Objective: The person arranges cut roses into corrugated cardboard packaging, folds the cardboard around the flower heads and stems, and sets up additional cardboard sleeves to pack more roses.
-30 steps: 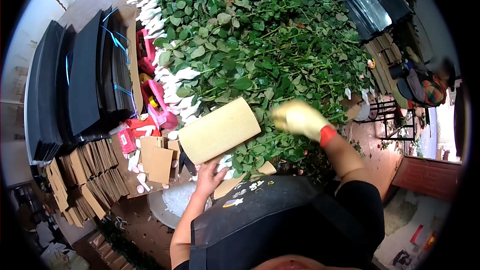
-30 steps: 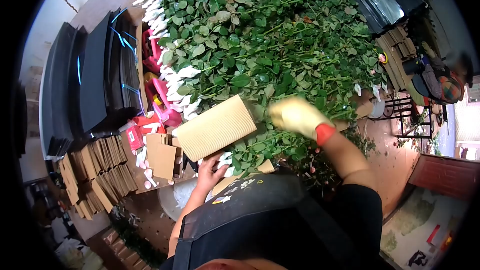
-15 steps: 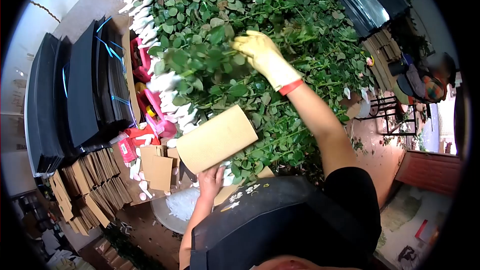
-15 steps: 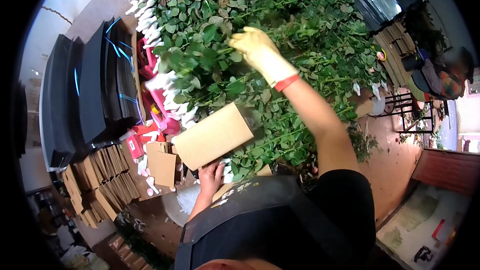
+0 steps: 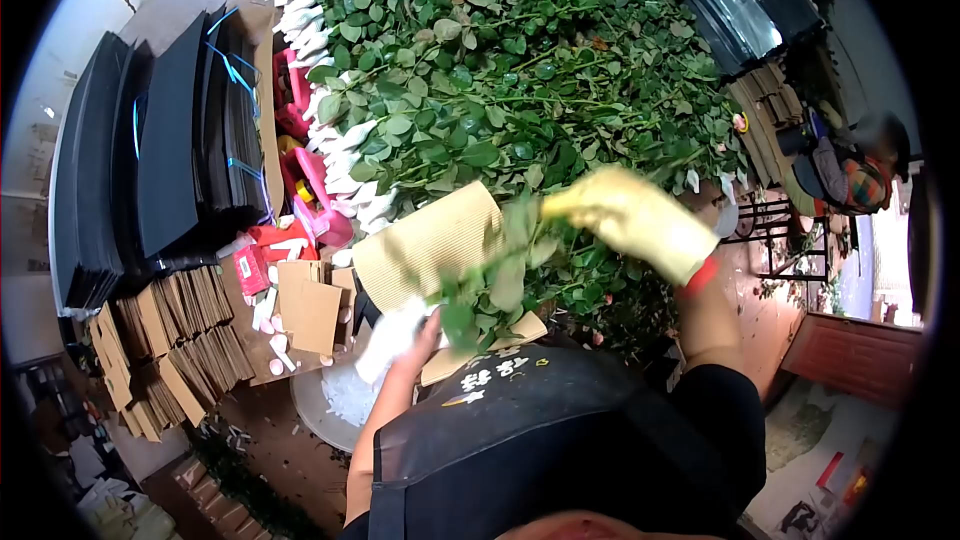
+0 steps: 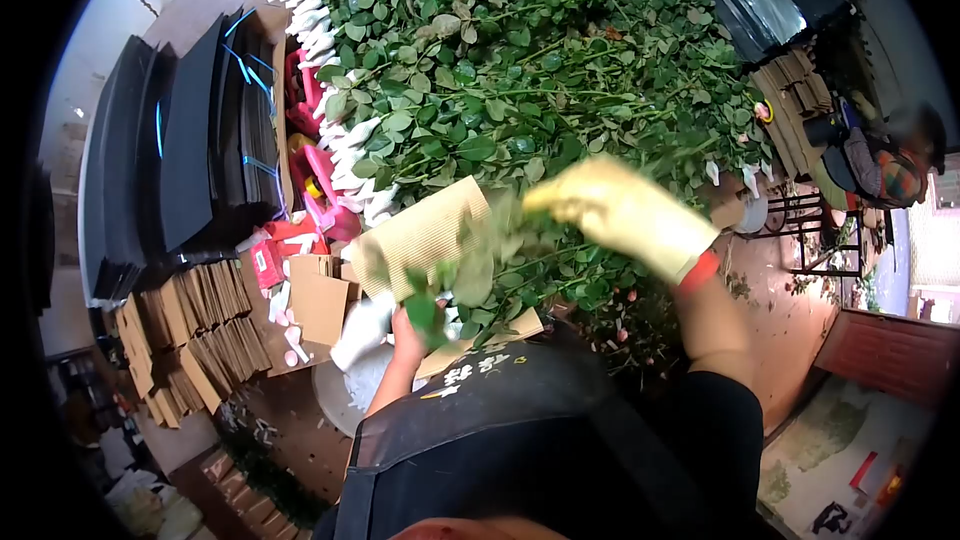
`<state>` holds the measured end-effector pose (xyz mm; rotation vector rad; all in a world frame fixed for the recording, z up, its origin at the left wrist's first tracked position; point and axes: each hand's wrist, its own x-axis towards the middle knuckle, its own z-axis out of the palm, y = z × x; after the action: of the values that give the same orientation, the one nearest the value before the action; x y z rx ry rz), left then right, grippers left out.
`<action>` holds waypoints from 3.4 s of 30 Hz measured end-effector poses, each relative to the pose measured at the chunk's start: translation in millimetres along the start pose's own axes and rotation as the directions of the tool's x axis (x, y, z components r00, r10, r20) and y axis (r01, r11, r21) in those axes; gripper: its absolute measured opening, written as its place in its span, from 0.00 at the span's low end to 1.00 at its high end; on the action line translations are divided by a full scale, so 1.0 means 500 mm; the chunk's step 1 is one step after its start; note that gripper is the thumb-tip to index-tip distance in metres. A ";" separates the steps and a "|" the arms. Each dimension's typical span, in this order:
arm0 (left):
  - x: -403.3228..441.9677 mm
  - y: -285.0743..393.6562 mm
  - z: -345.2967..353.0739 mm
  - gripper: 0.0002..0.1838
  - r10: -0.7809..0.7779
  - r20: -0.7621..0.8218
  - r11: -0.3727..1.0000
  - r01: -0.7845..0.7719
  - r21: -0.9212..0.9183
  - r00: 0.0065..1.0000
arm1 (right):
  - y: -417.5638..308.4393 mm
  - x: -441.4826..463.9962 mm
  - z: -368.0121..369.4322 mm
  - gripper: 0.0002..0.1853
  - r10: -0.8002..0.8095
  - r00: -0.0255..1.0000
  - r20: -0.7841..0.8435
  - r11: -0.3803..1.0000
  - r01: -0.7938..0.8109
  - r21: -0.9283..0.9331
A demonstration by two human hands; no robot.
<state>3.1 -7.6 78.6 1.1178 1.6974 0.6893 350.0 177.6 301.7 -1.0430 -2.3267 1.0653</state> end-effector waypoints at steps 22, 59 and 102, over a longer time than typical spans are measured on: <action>0.005 -0.002 0.005 0.28 0.236 -0.079 0.966 -0.225 0.128 0.969 | 0.395 0.359 0.094 0.07 0.223 0.967 -0.127 0.585 -0.237 -0.776; 0.010 0.031 -0.004 0.21 0.409 -0.179 0.900 -0.362 0.244 0.895 | 0.008 0.088 0.427 0.18 0.011 0.980 0.201 0.705 0.135 -0.696; 0.040 0.031 -0.022 0.13 0.065 -0.319 0.977 -0.125 -0.170 0.945 | 0.056 0.087 0.488 0.24 0.241 0.962 0.132 0.516 -0.012 -0.856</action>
<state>-3.7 17.5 87.5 1.0002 1.8028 1.1144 190.3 104.0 124.7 -1.4809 -3.0921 -0.0626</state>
